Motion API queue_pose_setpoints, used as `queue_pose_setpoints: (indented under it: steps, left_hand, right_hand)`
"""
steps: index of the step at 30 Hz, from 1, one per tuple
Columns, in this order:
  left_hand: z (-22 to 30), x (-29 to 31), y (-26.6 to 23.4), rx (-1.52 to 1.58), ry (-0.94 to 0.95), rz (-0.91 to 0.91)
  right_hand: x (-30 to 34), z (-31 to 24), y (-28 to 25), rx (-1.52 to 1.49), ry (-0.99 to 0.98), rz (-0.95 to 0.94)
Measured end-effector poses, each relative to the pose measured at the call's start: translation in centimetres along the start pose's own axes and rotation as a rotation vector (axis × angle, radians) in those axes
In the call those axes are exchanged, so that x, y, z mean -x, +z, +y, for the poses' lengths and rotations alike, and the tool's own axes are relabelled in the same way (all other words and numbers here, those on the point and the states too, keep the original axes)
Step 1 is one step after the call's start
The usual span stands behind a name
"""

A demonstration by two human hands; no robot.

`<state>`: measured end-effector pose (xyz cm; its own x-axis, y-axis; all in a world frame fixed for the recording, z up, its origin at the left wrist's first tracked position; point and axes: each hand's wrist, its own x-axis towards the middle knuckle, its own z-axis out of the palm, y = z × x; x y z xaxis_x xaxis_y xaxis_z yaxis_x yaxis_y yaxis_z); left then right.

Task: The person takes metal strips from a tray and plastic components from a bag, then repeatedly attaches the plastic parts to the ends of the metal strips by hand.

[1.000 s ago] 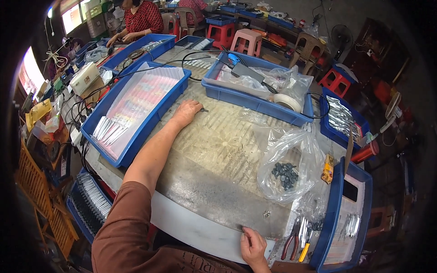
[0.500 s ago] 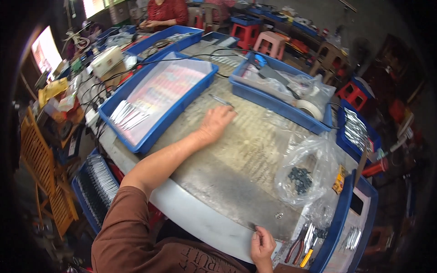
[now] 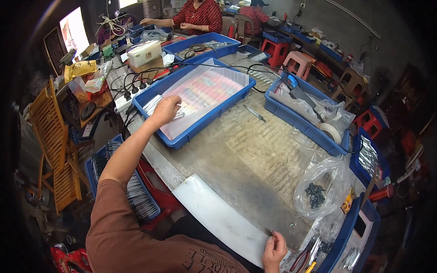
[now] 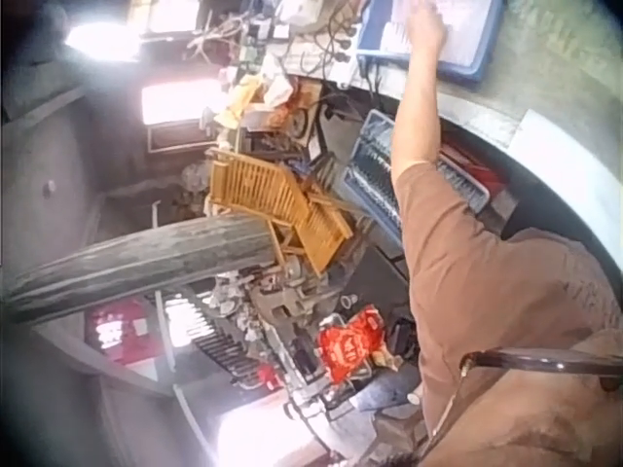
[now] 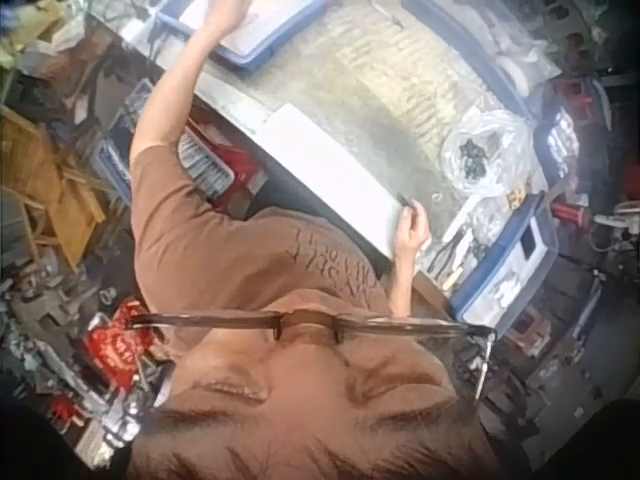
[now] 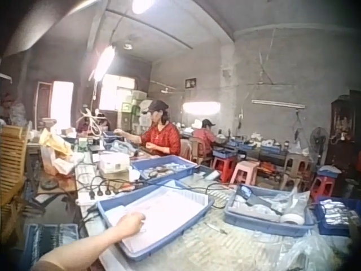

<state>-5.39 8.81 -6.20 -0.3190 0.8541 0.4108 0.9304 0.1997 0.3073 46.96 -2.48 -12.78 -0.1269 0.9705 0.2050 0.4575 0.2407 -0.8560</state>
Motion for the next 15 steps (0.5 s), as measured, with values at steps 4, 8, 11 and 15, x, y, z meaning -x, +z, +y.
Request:
queue_pose_setpoints:
  steps: [4,8,11,15]
  left_hand:
    - [-2.8,-0.6,1.0,-0.089,-0.184,-0.271]
    - [-1.2,-1.0,0.9,-0.268,-0.167,-0.462]
    - [-1.6,-1.2,1.3,-0.309,-0.147,-0.552]
    - [-3.5,-1.1,2.3,-0.284,-0.111,-0.553]
  right_hand:
    - [-0.1,0.1,0.4,0.015,-0.031,0.074]
    - [-0.1,-0.2,0.3,0.104,-0.06,0.069]
    - [0.0,-0.7,0.6,0.08,-0.069,0.11]
    - [-0.1,-0.7,0.5,0.131,-0.094,0.082]
